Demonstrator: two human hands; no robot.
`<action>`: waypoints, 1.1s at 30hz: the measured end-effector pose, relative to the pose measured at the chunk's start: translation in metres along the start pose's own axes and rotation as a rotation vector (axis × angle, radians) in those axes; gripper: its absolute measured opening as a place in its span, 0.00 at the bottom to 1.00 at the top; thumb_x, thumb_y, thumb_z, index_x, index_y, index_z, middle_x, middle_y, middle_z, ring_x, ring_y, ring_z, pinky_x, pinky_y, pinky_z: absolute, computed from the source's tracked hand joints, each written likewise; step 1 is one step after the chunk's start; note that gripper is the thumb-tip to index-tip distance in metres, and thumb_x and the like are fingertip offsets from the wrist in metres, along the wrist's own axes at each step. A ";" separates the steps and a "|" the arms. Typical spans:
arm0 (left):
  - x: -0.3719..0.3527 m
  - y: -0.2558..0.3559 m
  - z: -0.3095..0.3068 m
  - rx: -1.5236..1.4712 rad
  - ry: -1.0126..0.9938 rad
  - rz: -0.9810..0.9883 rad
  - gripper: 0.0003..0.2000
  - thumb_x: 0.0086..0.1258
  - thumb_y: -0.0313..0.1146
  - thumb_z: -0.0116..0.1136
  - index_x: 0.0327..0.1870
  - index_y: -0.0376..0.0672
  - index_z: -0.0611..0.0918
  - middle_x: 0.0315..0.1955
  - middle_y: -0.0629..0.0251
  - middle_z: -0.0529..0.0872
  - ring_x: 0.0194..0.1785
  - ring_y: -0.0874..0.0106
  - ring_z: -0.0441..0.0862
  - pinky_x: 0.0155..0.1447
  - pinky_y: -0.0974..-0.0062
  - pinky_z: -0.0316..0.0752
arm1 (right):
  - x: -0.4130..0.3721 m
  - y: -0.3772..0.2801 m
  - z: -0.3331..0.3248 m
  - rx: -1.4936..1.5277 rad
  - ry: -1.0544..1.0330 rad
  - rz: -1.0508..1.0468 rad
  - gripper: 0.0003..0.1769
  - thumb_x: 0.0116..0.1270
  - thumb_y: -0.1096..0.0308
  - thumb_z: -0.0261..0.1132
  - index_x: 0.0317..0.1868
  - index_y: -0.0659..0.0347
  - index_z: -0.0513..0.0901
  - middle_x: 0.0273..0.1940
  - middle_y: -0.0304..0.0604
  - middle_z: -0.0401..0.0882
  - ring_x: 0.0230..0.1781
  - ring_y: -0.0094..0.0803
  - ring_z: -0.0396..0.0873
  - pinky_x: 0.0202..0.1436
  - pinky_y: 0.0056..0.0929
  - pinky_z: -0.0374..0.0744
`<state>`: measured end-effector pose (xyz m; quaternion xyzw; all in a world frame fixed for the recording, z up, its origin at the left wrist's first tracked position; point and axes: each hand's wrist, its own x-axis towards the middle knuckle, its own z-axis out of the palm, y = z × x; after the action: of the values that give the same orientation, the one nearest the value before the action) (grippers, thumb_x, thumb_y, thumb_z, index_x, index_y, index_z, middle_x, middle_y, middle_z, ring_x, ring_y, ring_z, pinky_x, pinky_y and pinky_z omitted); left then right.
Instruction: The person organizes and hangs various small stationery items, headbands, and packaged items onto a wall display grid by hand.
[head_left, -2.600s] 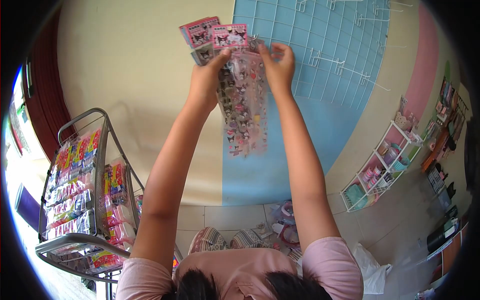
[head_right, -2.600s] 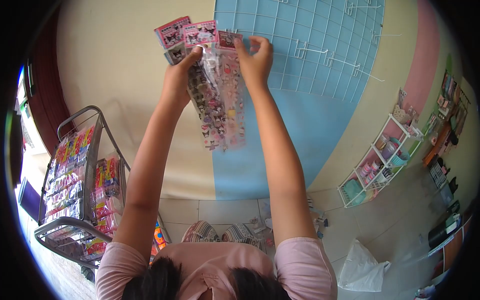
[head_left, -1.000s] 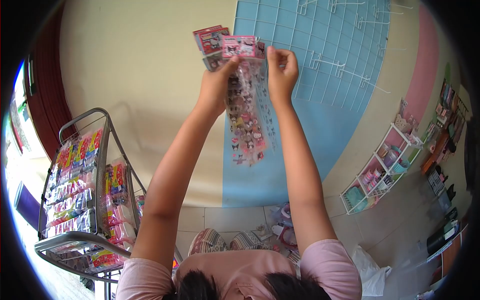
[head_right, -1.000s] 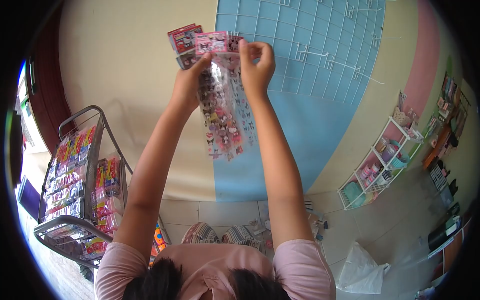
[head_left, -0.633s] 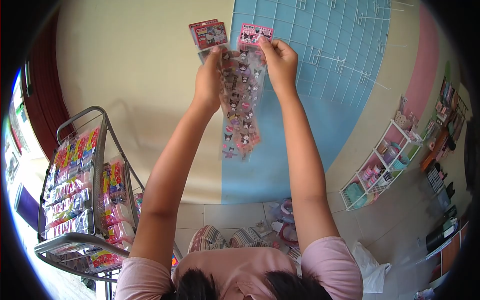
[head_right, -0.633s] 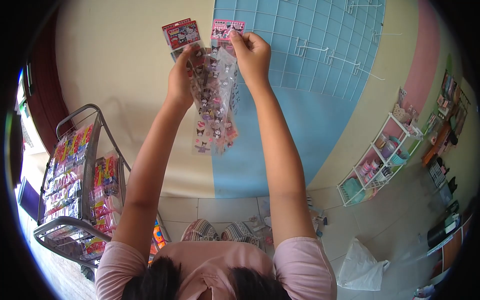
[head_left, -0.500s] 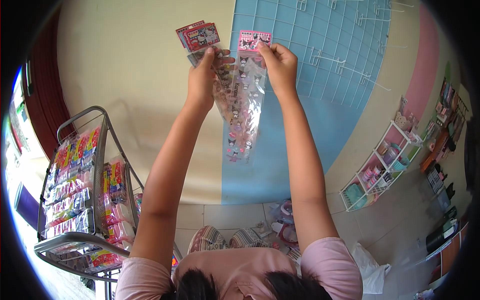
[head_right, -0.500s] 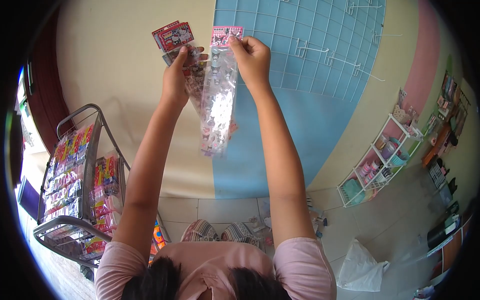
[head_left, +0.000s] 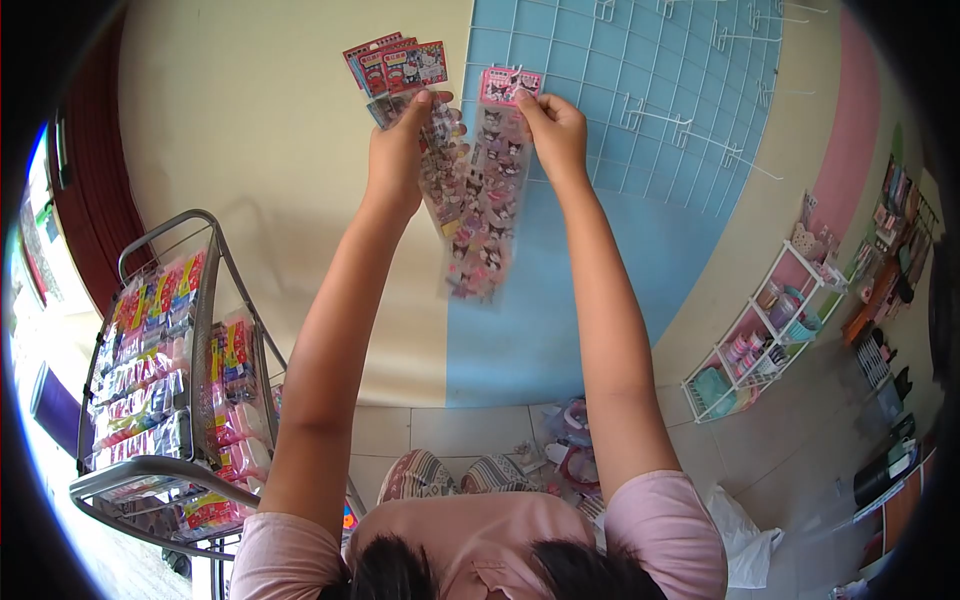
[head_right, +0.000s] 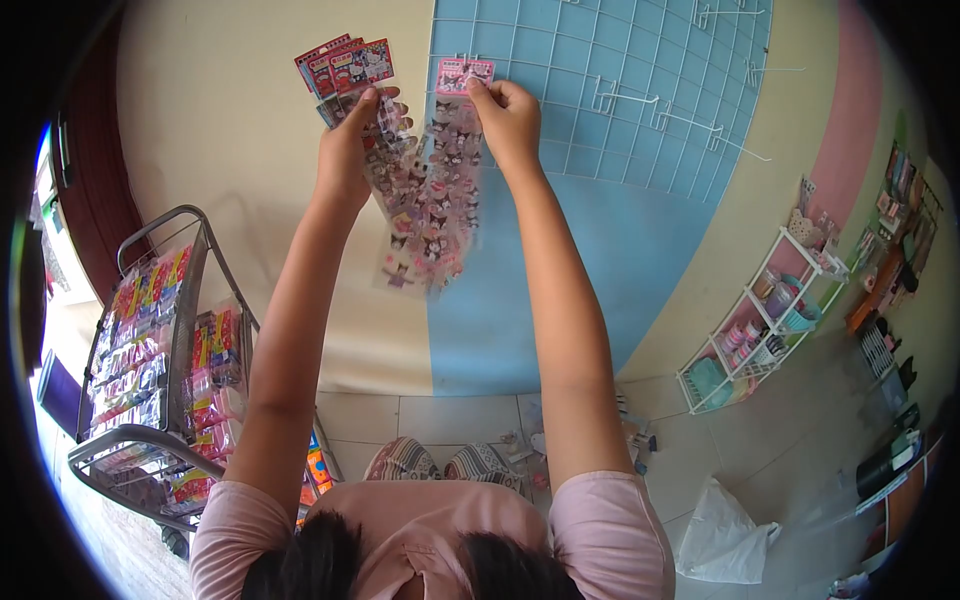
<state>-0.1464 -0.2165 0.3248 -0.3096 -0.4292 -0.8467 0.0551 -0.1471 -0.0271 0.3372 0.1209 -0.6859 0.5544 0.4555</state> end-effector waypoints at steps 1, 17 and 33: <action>0.000 0.000 0.001 0.023 0.004 0.002 0.14 0.71 0.40 0.52 0.45 0.38 0.81 0.33 0.62 0.84 0.35 0.72 0.82 0.38 0.73 0.77 | 0.002 0.003 -0.001 -0.133 0.027 -0.014 0.17 0.60 0.55 0.70 0.26 0.62 0.80 0.26 0.33 0.78 0.27 0.17 0.72 0.32 0.19 0.69; -0.003 -0.013 0.008 -0.140 -0.046 0.016 0.28 0.75 0.56 0.36 0.50 0.36 0.77 0.36 0.59 0.83 0.39 0.68 0.82 0.46 0.67 0.79 | -0.020 -0.030 0.007 0.221 0.040 -0.159 0.15 0.66 0.63 0.65 0.25 0.63 0.75 0.20 0.29 0.72 0.20 0.14 0.64 0.23 0.19 0.62; 0.000 -0.017 0.023 -0.011 -0.068 0.027 0.13 0.67 0.39 0.60 0.43 0.37 0.82 0.34 0.66 0.83 0.35 0.77 0.79 0.38 0.76 0.72 | -0.017 -0.019 0.015 -0.185 0.289 -0.513 0.19 0.61 0.55 0.69 0.28 0.64 0.78 0.22 0.35 0.78 0.22 0.24 0.73 0.30 0.25 0.72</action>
<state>-0.1421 -0.1884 0.3231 -0.3443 -0.4220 -0.8372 0.0503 -0.1322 -0.0525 0.3373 0.1681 -0.6088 0.3680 0.6824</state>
